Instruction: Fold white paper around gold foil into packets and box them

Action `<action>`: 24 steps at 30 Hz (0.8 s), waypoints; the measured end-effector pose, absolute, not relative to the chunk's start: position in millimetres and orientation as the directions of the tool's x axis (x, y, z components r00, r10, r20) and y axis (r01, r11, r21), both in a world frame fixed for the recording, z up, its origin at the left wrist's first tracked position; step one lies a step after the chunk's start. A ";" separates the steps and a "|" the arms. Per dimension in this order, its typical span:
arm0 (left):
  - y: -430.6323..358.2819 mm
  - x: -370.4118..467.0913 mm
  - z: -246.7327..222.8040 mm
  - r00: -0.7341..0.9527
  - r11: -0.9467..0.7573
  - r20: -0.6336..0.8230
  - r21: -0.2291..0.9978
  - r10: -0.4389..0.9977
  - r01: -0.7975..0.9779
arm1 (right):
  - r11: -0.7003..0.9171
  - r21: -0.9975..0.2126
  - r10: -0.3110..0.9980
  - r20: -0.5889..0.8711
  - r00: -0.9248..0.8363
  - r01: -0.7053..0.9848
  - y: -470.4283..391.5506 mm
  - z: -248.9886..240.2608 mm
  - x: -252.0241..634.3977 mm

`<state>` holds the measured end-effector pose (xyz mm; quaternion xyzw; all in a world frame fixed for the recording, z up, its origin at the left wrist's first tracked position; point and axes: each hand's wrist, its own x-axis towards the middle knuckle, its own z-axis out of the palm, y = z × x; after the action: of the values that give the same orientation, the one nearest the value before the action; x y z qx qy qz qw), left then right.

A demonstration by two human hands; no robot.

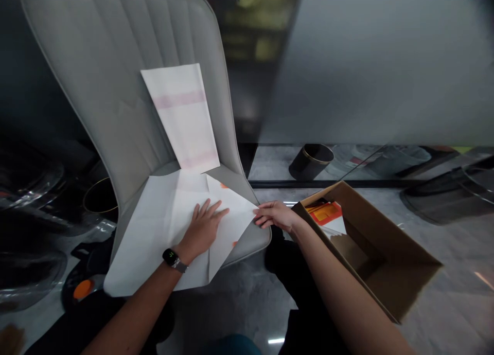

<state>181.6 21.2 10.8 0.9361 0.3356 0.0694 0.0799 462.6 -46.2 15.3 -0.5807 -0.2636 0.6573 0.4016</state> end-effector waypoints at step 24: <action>17.8 180.9 17.9 0.758 -0.755 0.107 0.255 0.643 0.604 | -0.549 -0.802 0.816 -0.575 0.057 -0.235 -43.7 14.4 465.2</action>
<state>180.9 17.8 17.9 0.9320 0.3345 0.0943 0.1031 465.2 -43.7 14.4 -0.6010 -0.2417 0.6429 0.4087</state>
